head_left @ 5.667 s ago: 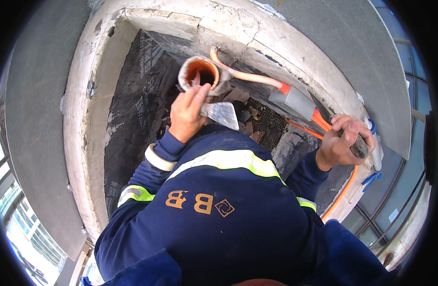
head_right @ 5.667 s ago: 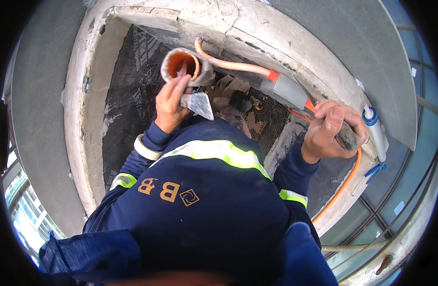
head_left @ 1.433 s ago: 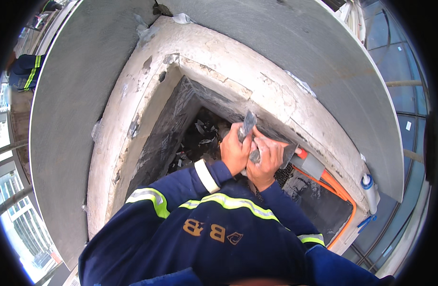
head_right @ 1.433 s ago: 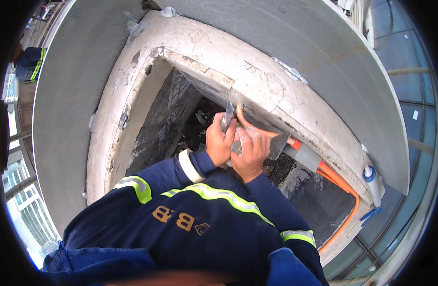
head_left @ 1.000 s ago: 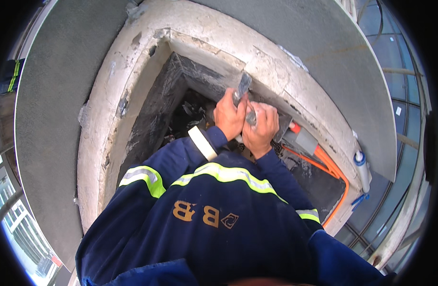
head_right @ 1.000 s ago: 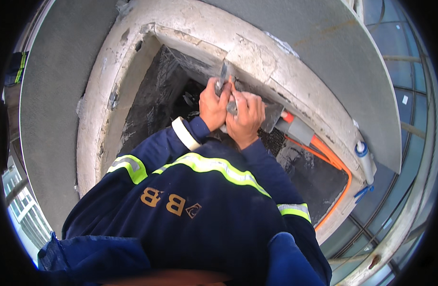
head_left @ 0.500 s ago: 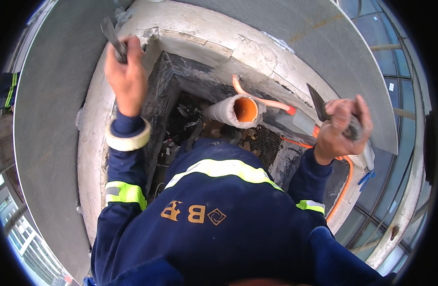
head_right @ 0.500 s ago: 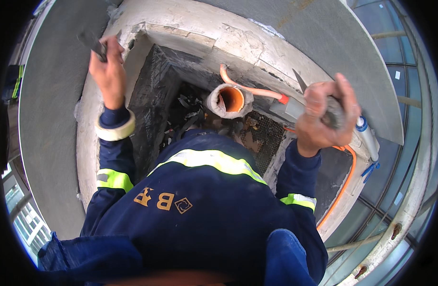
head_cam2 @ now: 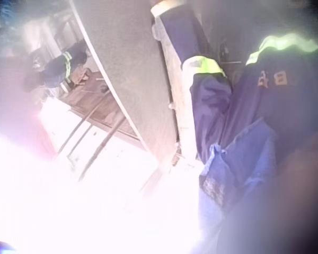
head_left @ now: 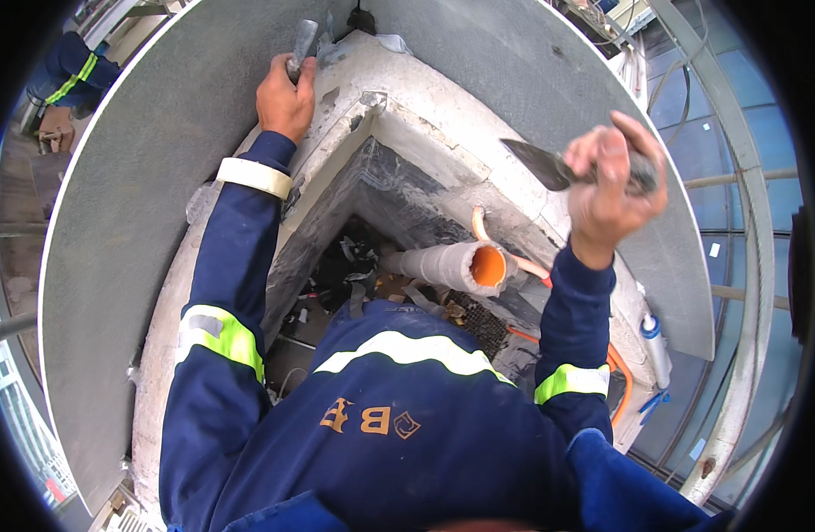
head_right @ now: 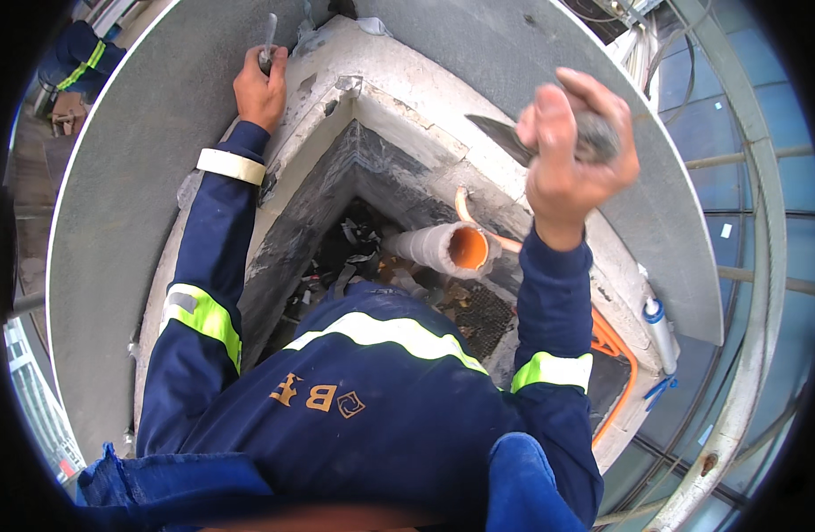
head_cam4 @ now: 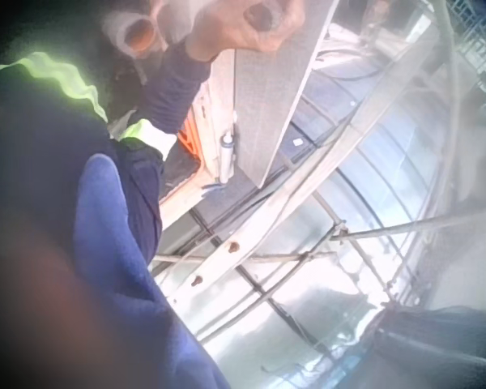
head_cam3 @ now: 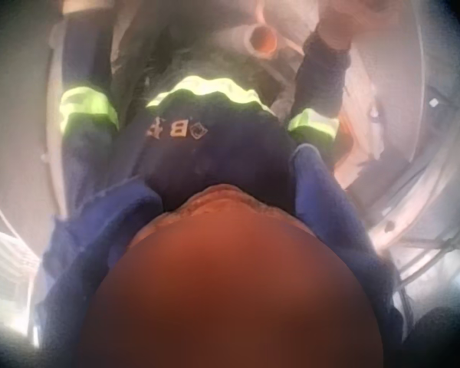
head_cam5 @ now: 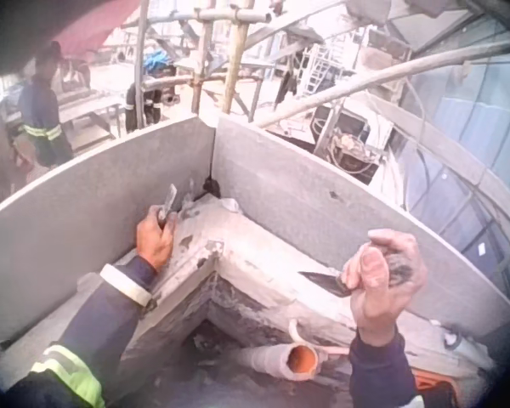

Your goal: The person applies a bead of sealant along a curved concrete edge using a caulking gun, then smooths and shapes the bead with a putty knife. The person works along the edge, occasionally switching tools and repositioning to reach different sections.

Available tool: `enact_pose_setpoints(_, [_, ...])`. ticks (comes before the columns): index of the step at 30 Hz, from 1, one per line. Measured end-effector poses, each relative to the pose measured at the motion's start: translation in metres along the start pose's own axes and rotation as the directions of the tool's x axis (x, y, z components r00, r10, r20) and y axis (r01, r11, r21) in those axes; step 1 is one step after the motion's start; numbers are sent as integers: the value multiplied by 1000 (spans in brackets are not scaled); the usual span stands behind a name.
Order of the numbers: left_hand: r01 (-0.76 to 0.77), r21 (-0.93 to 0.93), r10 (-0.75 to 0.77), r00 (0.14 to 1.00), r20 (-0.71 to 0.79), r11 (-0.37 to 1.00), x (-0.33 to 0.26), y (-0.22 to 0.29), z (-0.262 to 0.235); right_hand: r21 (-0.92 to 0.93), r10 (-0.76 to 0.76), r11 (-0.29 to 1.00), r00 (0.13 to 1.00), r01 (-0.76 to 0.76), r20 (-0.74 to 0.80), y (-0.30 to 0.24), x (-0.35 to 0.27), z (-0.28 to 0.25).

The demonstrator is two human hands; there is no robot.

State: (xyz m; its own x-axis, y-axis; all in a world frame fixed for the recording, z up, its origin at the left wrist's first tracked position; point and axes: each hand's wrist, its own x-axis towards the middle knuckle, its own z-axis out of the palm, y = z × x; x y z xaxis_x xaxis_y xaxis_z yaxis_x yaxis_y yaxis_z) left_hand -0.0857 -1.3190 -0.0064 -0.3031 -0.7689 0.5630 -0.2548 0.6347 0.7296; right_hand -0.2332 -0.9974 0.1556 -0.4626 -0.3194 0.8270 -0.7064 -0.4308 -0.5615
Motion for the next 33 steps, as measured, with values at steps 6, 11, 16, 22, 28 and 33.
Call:
enact_pose_setpoints(6, [158, -141, -168, 984, -66, 977, 2, -8, 3, 106, -68, 992, 997, 65, 21, 60, 31, 75])
enact_pose_setpoints(11, [190, -154, -206, 974, -97, 970, 3, -2, 2, 20, -359, 930, 895, 367, 265, 106, -20, 130])
enact_pose_setpoints(16, [153, -245, -182, 978, -100, 957, 1, 2, 5, 164, -425, 894, 674, 417, 604, 138, -53, 171])
enact_pose_setpoints(22, [113, -339, -187, 963, -194, 934, 5, 1, 4, 134, -393, 877, 530, 461, 751, 168, -43, 201])
enact_pose_setpoints(28, [106, -399, -197, 961, -193, 911, 4, 2, 1, 99, -404, 855, 535, 508, 742, 193, -33, 217])
enact_pose_setpoints(33, [82, -442, -200, 953, -228, 893, 1, 2, -1, 129, -390, 880, 540, 457, 746, 200, -33, 231])
